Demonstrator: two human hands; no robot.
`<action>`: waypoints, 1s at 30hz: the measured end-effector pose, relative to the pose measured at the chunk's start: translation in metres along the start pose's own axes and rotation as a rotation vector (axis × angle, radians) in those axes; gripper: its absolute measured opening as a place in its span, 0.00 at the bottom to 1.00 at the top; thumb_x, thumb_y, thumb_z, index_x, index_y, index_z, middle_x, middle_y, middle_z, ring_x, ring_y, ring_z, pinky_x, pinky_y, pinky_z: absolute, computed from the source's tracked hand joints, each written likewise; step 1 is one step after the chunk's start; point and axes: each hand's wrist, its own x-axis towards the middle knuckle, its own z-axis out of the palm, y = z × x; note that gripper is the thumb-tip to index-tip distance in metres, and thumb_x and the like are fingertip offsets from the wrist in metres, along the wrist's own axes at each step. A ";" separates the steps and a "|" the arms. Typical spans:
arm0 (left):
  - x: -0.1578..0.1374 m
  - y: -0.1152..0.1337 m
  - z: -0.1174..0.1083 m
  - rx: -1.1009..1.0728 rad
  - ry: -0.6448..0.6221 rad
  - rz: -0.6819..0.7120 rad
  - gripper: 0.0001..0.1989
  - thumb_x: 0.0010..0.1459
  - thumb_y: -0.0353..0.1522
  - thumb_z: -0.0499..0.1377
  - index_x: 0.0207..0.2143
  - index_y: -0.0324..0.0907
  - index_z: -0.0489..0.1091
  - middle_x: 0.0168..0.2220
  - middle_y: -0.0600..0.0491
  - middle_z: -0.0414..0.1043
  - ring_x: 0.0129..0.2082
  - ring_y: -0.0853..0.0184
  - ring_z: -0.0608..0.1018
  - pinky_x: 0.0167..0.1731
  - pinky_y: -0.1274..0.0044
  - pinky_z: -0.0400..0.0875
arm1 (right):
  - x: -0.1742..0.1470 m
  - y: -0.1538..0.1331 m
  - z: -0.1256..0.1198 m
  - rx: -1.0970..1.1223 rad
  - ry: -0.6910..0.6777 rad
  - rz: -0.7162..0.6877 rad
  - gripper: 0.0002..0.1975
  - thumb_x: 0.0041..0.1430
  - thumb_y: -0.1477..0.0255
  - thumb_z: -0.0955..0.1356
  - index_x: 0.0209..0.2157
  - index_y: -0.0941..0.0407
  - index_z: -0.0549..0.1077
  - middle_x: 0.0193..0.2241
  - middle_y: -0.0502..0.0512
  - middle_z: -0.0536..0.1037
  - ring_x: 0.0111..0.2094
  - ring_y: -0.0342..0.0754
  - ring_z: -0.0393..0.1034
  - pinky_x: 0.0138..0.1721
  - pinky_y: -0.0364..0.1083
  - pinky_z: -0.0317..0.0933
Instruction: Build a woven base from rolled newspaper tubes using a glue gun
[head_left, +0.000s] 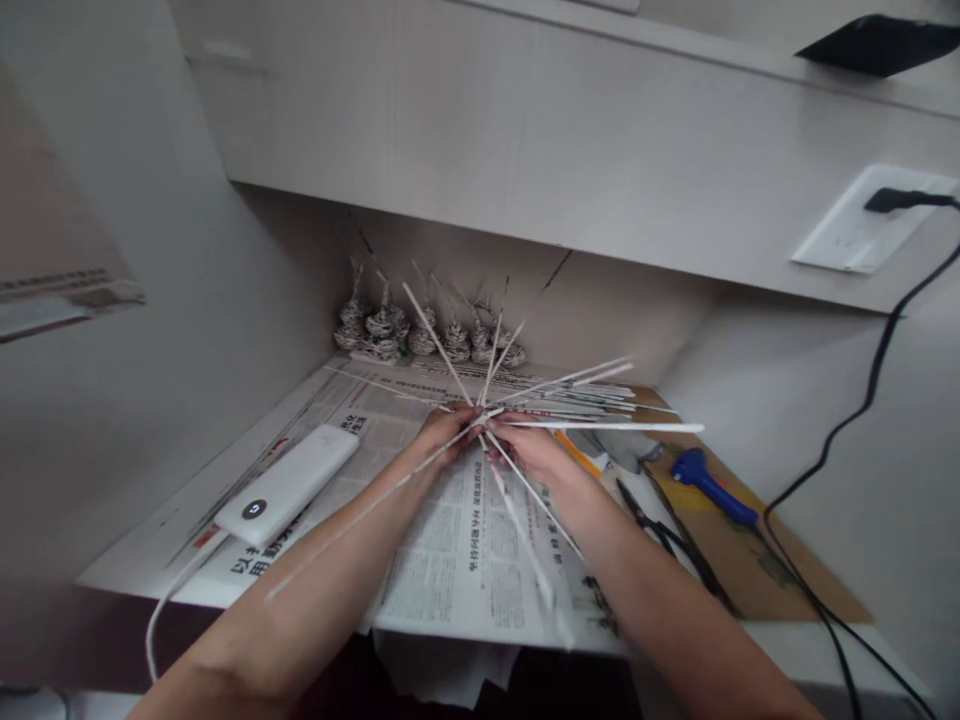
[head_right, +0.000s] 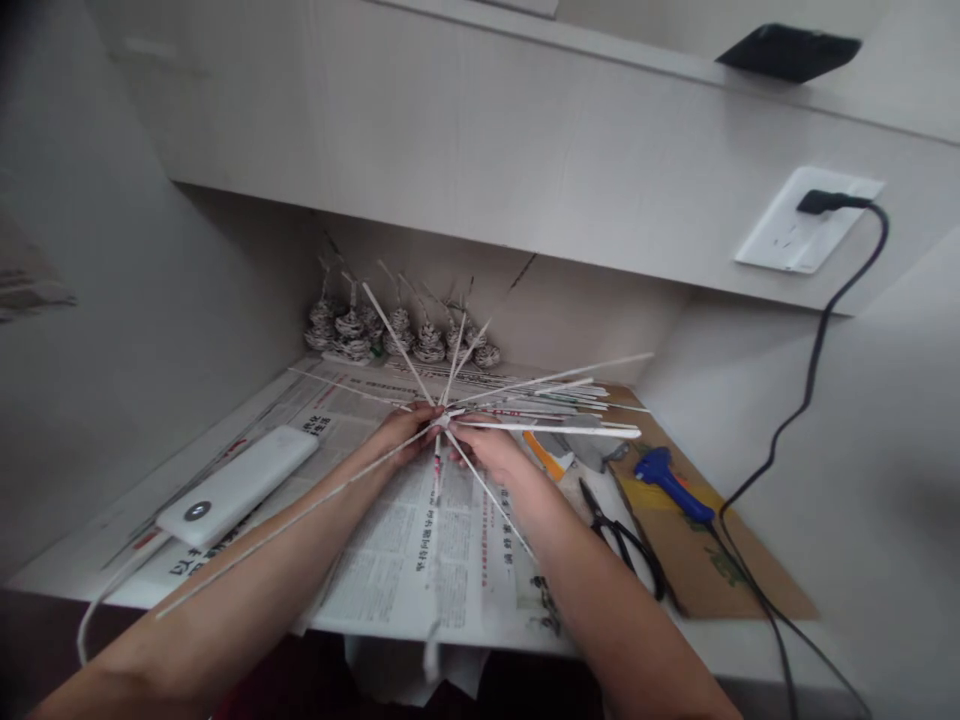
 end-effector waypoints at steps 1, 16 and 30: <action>0.000 0.002 -0.001 0.007 -0.010 -0.006 0.07 0.45 0.20 0.64 0.24 0.35 0.68 0.20 0.53 0.71 0.17 0.74 0.72 0.16 0.85 0.67 | -0.003 -0.002 -0.006 0.016 -0.054 0.060 0.10 0.47 0.69 0.73 0.32 0.57 0.75 0.24 0.50 0.78 0.18 0.42 0.69 0.16 0.39 0.59; 0.004 -0.002 -0.004 -0.030 -0.173 -0.028 0.05 0.46 0.21 0.60 0.21 0.35 0.68 0.19 0.51 0.71 0.17 0.71 0.72 0.21 0.79 0.67 | -0.022 0.001 0.001 0.553 -0.114 0.070 0.11 0.62 0.70 0.63 0.34 0.60 0.74 0.27 0.57 0.80 0.24 0.44 0.75 0.19 0.37 0.67; -0.001 -0.003 0.001 -0.027 -0.120 -0.060 0.05 0.44 0.21 0.60 0.21 0.35 0.68 0.17 0.51 0.70 0.15 0.70 0.72 0.17 0.79 0.67 | -0.012 0.011 0.013 0.418 0.101 0.008 0.06 0.43 0.78 0.70 0.28 0.58 0.72 0.23 0.50 0.77 0.21 0.40 0.69 0.17 0.36 0.59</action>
